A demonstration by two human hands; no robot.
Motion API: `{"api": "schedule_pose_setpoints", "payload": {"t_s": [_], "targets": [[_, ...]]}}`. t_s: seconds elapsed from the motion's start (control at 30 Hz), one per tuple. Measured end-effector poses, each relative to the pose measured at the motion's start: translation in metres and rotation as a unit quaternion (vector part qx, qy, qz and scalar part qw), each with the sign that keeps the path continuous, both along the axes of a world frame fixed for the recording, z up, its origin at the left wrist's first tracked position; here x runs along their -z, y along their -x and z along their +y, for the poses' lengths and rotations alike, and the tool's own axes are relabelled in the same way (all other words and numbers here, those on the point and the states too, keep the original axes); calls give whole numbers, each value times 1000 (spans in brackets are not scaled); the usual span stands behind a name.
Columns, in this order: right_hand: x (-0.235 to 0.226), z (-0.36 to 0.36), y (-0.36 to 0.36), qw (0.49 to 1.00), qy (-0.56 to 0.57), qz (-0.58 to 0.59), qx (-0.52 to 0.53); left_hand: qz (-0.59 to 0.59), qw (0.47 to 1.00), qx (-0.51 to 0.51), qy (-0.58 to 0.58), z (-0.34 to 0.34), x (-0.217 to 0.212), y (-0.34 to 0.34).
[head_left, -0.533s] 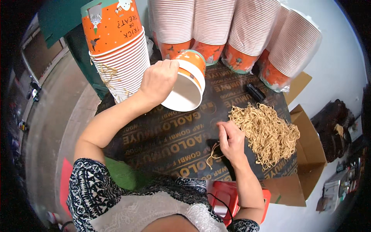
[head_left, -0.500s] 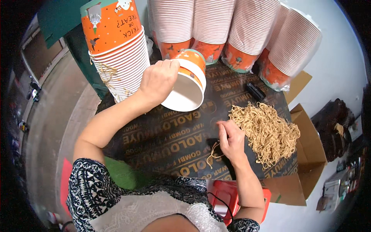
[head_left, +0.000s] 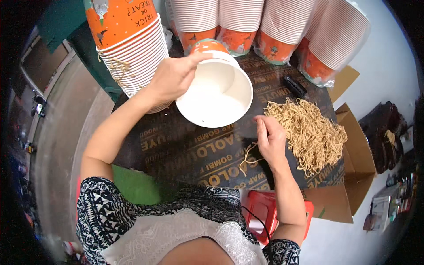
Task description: Attaching and tying elastic strings to paper cups for packaging.
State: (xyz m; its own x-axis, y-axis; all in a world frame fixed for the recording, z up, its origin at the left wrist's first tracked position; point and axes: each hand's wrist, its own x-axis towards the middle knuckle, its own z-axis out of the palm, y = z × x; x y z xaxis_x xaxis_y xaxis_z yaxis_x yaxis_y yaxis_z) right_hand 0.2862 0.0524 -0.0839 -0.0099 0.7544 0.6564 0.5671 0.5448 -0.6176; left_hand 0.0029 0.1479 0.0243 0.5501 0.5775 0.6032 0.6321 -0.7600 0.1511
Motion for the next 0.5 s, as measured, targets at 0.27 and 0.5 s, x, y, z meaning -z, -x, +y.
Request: {"api": "schedule_pose_setpoints", "payload": {"t_s": [0.27,0.5], "targets": [[0,-2,-1,1000,27,12,5,-220,941,21,257,-24,-30,7],[10,5,-5,999,38,37,8,-236,887,-9,398,-52,-34,6]]}}
